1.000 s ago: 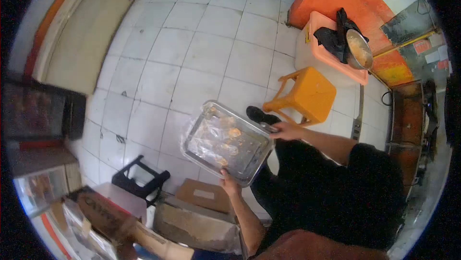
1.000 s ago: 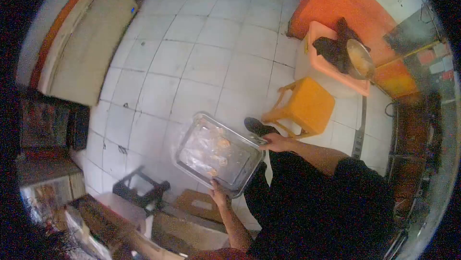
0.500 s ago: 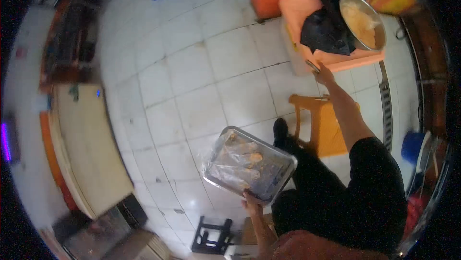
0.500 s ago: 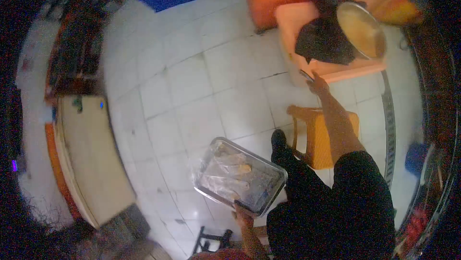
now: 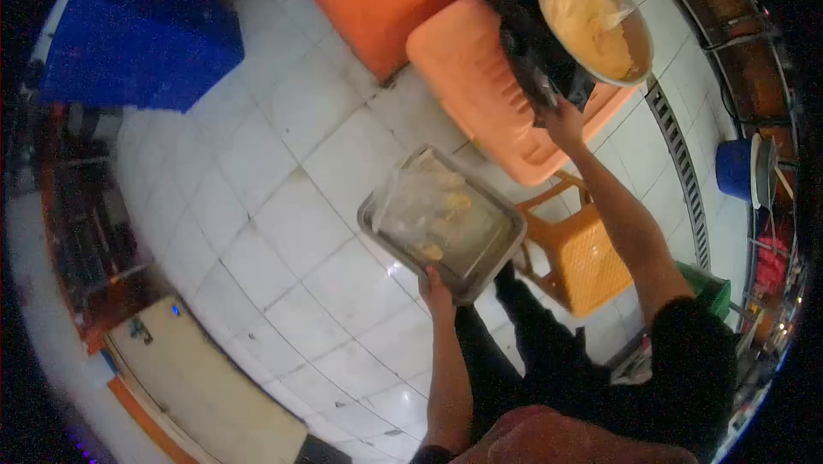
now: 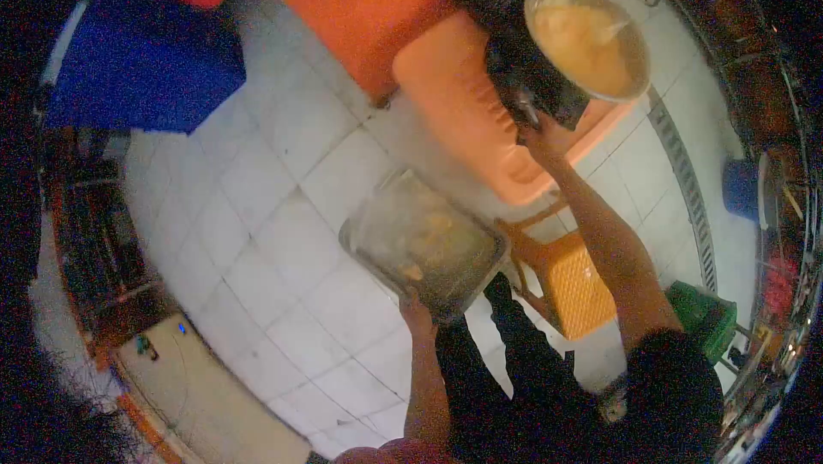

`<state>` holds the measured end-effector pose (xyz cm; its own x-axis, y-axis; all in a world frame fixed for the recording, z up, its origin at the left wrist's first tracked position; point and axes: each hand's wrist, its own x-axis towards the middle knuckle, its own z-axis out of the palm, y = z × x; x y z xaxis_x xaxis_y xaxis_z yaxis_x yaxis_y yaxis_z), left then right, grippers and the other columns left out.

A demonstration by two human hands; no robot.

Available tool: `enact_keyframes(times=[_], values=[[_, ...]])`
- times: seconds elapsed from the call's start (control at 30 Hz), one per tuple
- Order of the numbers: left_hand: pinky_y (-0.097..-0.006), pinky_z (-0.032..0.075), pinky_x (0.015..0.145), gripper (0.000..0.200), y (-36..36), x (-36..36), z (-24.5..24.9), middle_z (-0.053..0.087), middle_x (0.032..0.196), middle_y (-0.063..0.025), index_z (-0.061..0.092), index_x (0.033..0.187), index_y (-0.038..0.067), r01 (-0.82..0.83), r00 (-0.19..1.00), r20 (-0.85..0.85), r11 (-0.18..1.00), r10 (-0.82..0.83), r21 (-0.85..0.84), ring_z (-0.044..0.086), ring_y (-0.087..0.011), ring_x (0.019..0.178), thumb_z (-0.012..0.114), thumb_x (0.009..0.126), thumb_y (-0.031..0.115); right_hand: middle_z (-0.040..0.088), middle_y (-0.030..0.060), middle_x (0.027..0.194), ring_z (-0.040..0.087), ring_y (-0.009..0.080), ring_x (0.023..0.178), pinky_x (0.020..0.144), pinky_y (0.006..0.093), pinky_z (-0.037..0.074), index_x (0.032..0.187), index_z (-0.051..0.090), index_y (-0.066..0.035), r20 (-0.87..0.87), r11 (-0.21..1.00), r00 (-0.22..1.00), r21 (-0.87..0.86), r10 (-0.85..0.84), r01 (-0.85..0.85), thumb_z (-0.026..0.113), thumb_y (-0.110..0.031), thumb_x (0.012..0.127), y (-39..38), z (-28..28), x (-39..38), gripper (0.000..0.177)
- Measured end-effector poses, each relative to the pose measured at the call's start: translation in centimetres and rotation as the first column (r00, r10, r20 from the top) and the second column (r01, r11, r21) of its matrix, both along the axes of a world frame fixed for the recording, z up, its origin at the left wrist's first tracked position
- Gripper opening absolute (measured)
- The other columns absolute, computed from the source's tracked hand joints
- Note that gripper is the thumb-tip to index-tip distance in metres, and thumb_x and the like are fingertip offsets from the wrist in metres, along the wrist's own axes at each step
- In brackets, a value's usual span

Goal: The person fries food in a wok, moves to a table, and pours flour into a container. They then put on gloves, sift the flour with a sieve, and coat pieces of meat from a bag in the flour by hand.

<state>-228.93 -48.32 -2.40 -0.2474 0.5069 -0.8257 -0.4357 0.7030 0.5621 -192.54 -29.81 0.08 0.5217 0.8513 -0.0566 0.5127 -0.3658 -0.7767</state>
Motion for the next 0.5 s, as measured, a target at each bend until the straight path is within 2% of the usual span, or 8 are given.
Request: enact_keyframes(times=[0.07, 0.17, 0.2, 0.3, 0.33, 0.37, 0.4, 0.5], values=[[-0.033, 0.038, 0.091, 0.05, 6.9, 3.0, 0.3, 0.051, 0.12, -0.0129, 0.04, 0.127, -0.002, 0.186, 0.979, 0.042, 0.952, -0.201, 0.242, 0.049, -0.0227, 0.107, 0.05, 0.093, 0.034, 0.064, 0.011, 0.077, 0.063, 0.0199, 0.067, 0.061, 0.0331, 0.048, 0.099, 0.059, -0.003, 0.022, 0.998, 0.998, -0.003, -0.066, 0.066, 0.06, -0.022, 0.081, 0.0, 7.4, 1.0, 0.026], [-0.0297, 0.039, 0.088, 0.048, 14.4, 7.6, -2.9, 0.055, 0.112, -0.0133, 0.046, 0.122, -0.003, 0.344, 0.934, -0.035, 0.866, -0.357, 0.363, 0.051, -0.0208, 0.101, 0.047, 0.094, 0.035, 0.065, 0.0121, 0.079, 0.063, 0.0197, 0.066, 0.061, 0.0334, 0.048, 0.098, 0.059, -0.003, 0.032, 0.996, 0.997, -0.045, -0.076, 0.077, 0.059, -0.017, 0.081, -0.6, 10.9, 3.0, 0.022], [-0.0296, 0.039, 0.088, 0.047, 16.7, 9.4, -3.6, 0.056, 0.11, -0.0135, 0.047, 0.121, -0.003, 0.335, 0.924, 0.03, 0.845, -0.381, 0.417, 0.051, -0.0211, 0.099, 0.046, 0.094, 0.035, 0.065, 0.0123, 0.077, 0.062, 0.0197, 0.064, 0.06, 0.0337, 0.048, 0.098, 0.059, -0.003, 0.083, 0.992, 0.994, -0.107, -0.064, 0.072, 0.059, -0.015, 0.08, -0.7, 10.4, 3.5, 0.021], [-0.0309, 0.04, 0.086, 0.047, 21.8, 14.7, -5.4, 0.056, 0.107, -0.0132, 0.045, 0.121, -0.005, 0.595, 0.8, -0.164, 0.728, -0.577, 0.34, 0.052, -0.0223, 0.098, 0.044, 0.095, 0.034, 0.063, 0.0145, 0.071, 0.063, 0.0292, 0.065, 0.06, 0.0378, 0.048, 0.096, 0.061, -0.008, 0.172, 0.978, 0.985, -0.204, -0.016, 0.051, 0.059, -0.012, 0.075, -2.5, 6.6, 2.7, 0.021], [-0.0317, 0.04, 0.086, 0.046, 22.6, 16.4, -7.2, 0.055, 0.109, -0.0145, 0.045, 0.121, -0.004, 0.615, 0.787, -0.249, 0.685, -0.565, 0.391, 0.052, -0.0234, 0.099, 0.044, 0.095, 0.033, 0.063, 0.0098, 0.07, 0.061, 0.0166, 0.065, 0.06, 0.0325, 0.047, 0.094, 0.062, -0.004, 0.084, 0.991, 0.995, -0.116, -0.059, 0.069, 0.057, -0.006, 0.078, -3.1, 4.1, 1.6, 0.017], [-0.0321, 0.041, 0.086, 0.046, 22.7, 17.6, -9.6, 0.055, 0.11, -0.0151, 0.045, 0.122, -0.004, 0.633, 0.773, -0.287, 0.653, -0.566, 0.416, 0.053, -0.0239, 0.099, 0.044, 0.095, 0.033, 0.063, 0.0165, 0.073, 0.063, 0.0281, 0.068, 0.06, 0.0377, 0.047, 0.097, 0.061, -0.006, 0.287, 0.951, 0.957, -0.304, 0.034, 0.057, 0.059, -0.01, 0.077, -1.9, 7.3, -1.3, 0.021], [-0.0325, 0.041, 0.086, 0.045, 22.8, 18.8, -11.9, 0.055, 0.111, -0.0157, 0.045, 0.122, -0.004, 0.65, 0.759, -0.326, 0.621, -0.564, 0.439, 0.053, -0.0245, 0.1, 0.044, 0.095, 0.032, 0.062, 0.0197, 0.076, 0.061, 0.0356, 0.073, 0.062, 0.0421, 0.047, 0.098, 0.061, -0.008, 0.183, 0.918, 0.983, -0.394, 0.026, 0.049, 0.06, -0.01, 0.075, -1.9, 7.3, -2.5, 0.023], [-0.0351, 0.041, 0.088, 0.045, 22.5, 19.3, -14.0, 0.053, 0.115, -0.0181, 0.044, 0.123, -0.002, 0.668, 0.738, -0.335, 0.563, -0.586, 0.487, 0.051, -0.029, 0.105, 0.042, 0.095, 0.033, 0.062, 0.0175, 0.073, 0.061, 0.0331, 0.068, 0.062, 0.0393, 0.048, 0.103, 0.061, -0.009, 0.086, 0.929, 0.995, -0.36, -0.054, 0.081, 0.06, -0.009, 0.075, -2.9, 7.7, -7.4, 0.028]])
